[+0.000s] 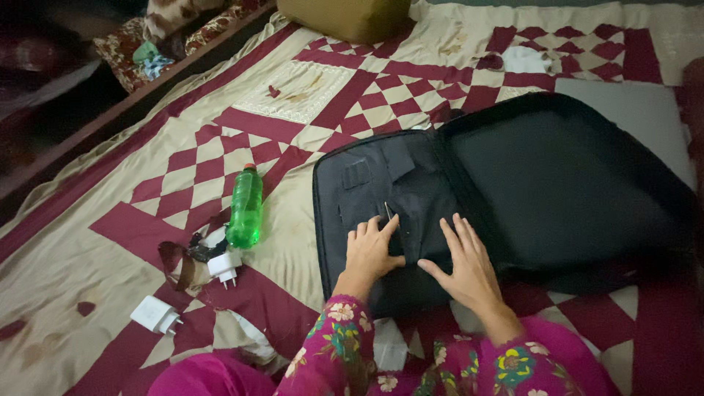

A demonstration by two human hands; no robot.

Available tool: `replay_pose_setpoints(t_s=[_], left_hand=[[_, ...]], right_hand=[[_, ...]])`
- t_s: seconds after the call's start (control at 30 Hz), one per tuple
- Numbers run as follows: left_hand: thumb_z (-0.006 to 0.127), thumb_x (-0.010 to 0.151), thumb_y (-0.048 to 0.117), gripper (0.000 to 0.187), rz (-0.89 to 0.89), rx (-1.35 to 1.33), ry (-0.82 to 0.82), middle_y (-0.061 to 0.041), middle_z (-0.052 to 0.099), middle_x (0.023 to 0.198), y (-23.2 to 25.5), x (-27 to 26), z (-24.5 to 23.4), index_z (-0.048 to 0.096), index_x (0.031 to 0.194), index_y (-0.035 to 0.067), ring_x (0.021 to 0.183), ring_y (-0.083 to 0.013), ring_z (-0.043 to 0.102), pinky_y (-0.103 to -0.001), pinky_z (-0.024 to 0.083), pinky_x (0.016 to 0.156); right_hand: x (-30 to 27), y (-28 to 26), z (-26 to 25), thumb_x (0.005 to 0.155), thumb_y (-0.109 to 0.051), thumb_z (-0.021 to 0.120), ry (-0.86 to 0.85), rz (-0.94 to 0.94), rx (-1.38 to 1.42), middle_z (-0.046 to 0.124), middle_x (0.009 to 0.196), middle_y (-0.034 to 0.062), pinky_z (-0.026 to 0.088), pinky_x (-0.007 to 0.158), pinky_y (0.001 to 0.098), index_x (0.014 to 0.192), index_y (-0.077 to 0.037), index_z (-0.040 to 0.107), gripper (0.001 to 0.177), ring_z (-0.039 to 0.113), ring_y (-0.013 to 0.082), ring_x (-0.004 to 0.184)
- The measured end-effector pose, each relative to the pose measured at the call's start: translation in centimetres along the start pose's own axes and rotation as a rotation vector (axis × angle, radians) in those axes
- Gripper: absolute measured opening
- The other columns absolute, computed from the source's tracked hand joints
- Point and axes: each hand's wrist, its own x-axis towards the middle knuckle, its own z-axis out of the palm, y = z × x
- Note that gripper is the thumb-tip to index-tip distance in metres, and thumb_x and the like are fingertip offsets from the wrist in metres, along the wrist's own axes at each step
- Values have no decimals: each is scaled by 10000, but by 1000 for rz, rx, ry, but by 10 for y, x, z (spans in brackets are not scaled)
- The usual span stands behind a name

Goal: The person sits on a bed and opens a black laptop bag. They take out a wallet, a mobile phone, a charger plug, a watch, a coiled cable, and a toothbrush-like item one at a time and place them on the bed, then smooth the bag's inner flaps.

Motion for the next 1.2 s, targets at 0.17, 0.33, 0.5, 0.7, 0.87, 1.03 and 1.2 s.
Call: replay_pose_setpoints(t_s=[0.17,0.33,0.5,0.7,0.87,1.03,1.2], left_hand=[[939,565,426,981,12,-12,5,-127,487,1498,-2,4,4,536,1446,265,1369,-351,438,-503,382,1055],[961,515,450,1001,21,-13,21,-171,420,1540,-8,8,12,562,1408,239,1448,-414,311,-556,278,1136],[949,513,503,1000,65,2,43,-192,415,1554,-10,10,12,586,1392,193,1477,-414,307,-561,265,1166],[952,493,490,1039,92,-32,-1,-192,398,1573,-7,13,3,578,1390,122,1487,-411,302,-557,281,1167],[951,487,469,1060,129,-85,-29,-202,396,1570,-9,13,-10,574,1391,64,1480,-391,323,-533,298,1163],[940,505,466,1062,138,-139,-41,-220,418,1559,-14,6,-23,568,1401,34,1443,-387,397,-484,352,1159],[952,476,466,1086,110,-170,-75,-246,419,1541,-17,1,-35,570,1407,59,1393,-420,436,-468,384,1140]], right_hand=[[1,3,0,877,-565,652,-44,46,59,310,1619,241,293,1169,519,1537,-59,399,870,284,418,1494],[1,11,4,984,-457,568,5,38,176,361,1614,243,274,1203,501,1535,-21,410,720,312,403,1510],[-1,15,7,1003,-427,538,33,2,210,370,1619,235,234,1235,489,1532,-20,419,678,318,391,1515],[-2,17,8,1001,-436,538,5,17,196,350,1621,237,224,1211,495,1536,-21,411,688,290,411,1508],[-3,15,7,974,-452,566,3,24,183,358,1619,228,236,1212,493,1534,-33,419,715,299,400,1509],[-4,16,9,973,-472,576,6,5,139,380,1606,221,241,1230,495,1535,-32,423,729,317,392,1515],[-1,13,12,955,-497,580,-31,3,16,374,1580,256,225,1210,518,1532,-28,402,764,320,418,1488]])
